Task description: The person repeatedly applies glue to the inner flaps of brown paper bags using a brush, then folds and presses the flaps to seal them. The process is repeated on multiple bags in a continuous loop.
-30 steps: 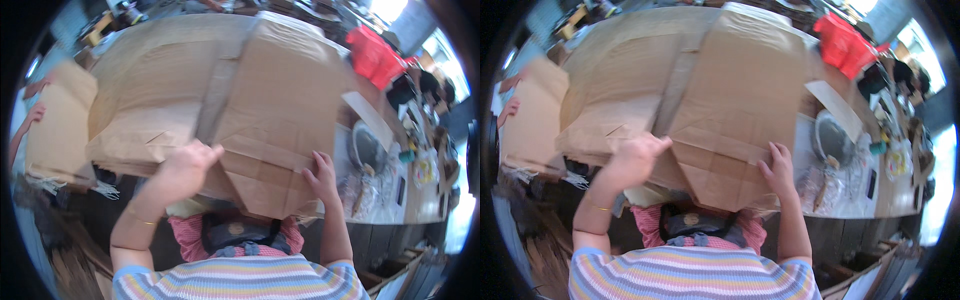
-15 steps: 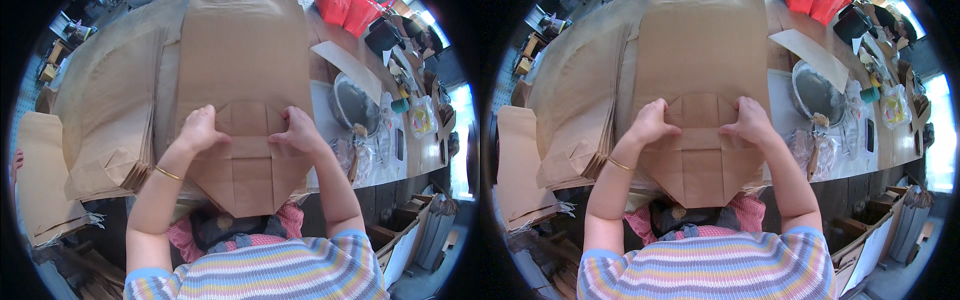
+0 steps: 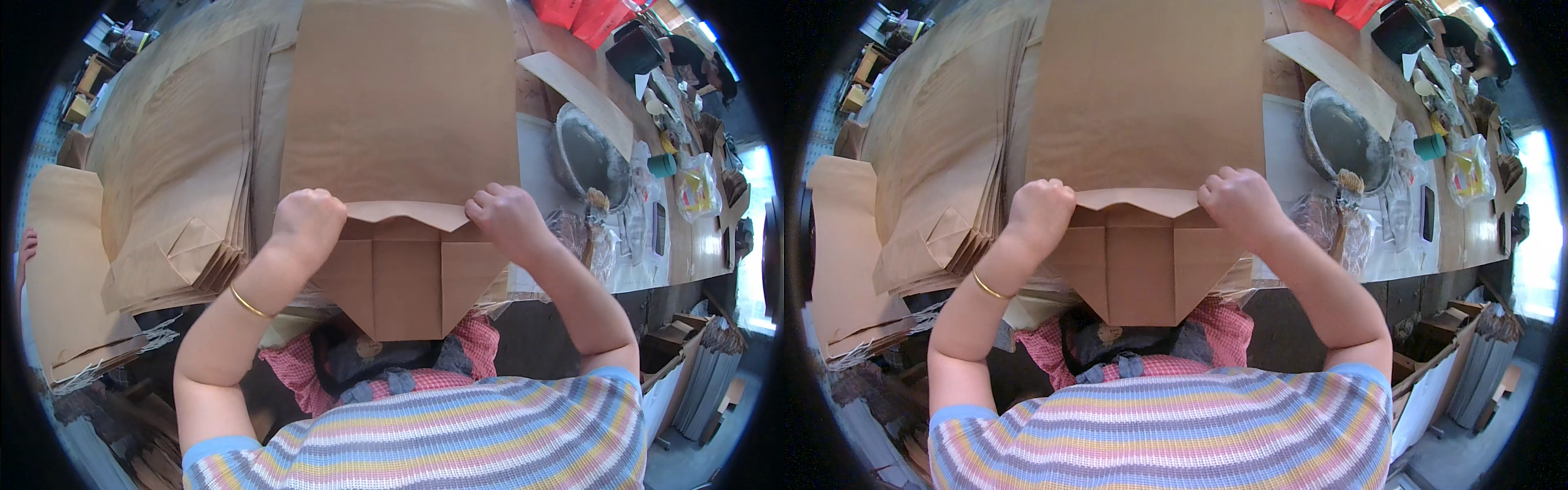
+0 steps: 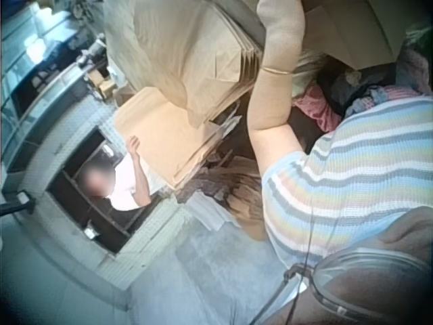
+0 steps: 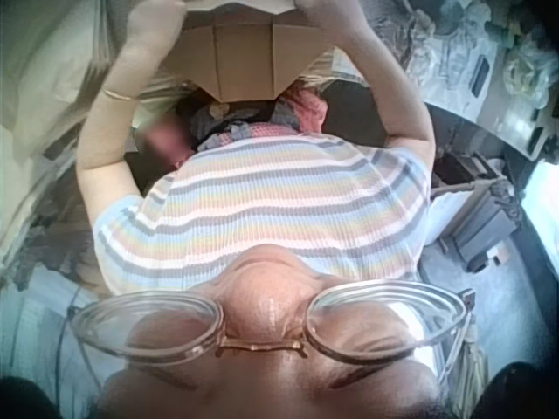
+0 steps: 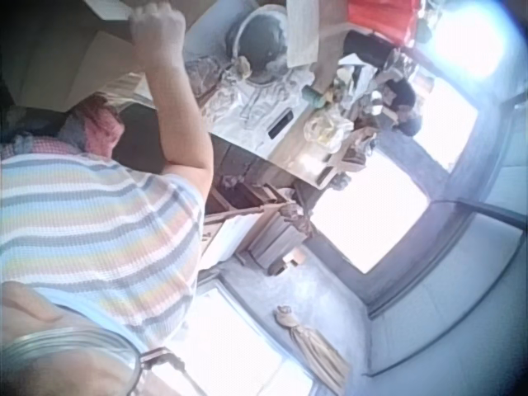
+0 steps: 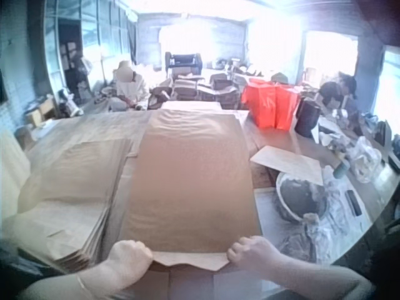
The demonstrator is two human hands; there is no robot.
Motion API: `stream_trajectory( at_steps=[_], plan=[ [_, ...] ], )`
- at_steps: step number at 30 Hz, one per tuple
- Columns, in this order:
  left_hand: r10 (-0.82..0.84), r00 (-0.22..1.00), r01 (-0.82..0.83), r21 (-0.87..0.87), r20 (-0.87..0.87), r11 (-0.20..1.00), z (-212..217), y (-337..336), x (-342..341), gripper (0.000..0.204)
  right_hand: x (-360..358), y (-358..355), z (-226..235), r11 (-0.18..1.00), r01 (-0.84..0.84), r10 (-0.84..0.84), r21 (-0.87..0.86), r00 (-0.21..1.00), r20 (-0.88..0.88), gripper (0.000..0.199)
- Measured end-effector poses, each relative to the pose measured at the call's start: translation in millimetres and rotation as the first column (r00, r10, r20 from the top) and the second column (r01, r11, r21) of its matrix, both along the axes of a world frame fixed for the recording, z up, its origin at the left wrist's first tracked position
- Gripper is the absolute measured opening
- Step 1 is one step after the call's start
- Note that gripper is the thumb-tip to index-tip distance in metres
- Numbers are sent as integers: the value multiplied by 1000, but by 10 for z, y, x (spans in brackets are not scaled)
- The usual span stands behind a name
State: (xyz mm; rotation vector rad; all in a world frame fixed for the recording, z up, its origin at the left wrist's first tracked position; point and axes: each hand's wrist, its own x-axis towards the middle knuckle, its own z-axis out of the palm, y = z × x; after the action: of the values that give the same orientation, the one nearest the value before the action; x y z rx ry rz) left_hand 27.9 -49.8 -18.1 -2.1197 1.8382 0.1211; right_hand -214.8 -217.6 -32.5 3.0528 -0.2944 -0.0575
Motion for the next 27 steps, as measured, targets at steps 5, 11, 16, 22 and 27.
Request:
stream_trajectory(
  at_steps=[5,11,16,22,27],
  plan=[
    [-217,923,122,-292,-319,949,-304,293,-277,69,163,555,-228,941,-27,-46,336,977,207,67],
    [-71,918,-19,-222,-391,975,-459,524,-225,98,2,772,-366,883,228,-303,409,945,127,102],
    [16,931,-111,-241,-364,964,-455,654,-55,108,-220,626,-341,887,267,-367,378,903,224,96],
    [-51,701,-375,-428,-712,822,-195,264,92,65,-15,168,-314,397,15,-691,918,663,288,35],
    [-95,858,-346,-705,-505,619,-271,-140,-235,43,9,127,-481,354,2,-731,935,624,275,30]
  ],
)
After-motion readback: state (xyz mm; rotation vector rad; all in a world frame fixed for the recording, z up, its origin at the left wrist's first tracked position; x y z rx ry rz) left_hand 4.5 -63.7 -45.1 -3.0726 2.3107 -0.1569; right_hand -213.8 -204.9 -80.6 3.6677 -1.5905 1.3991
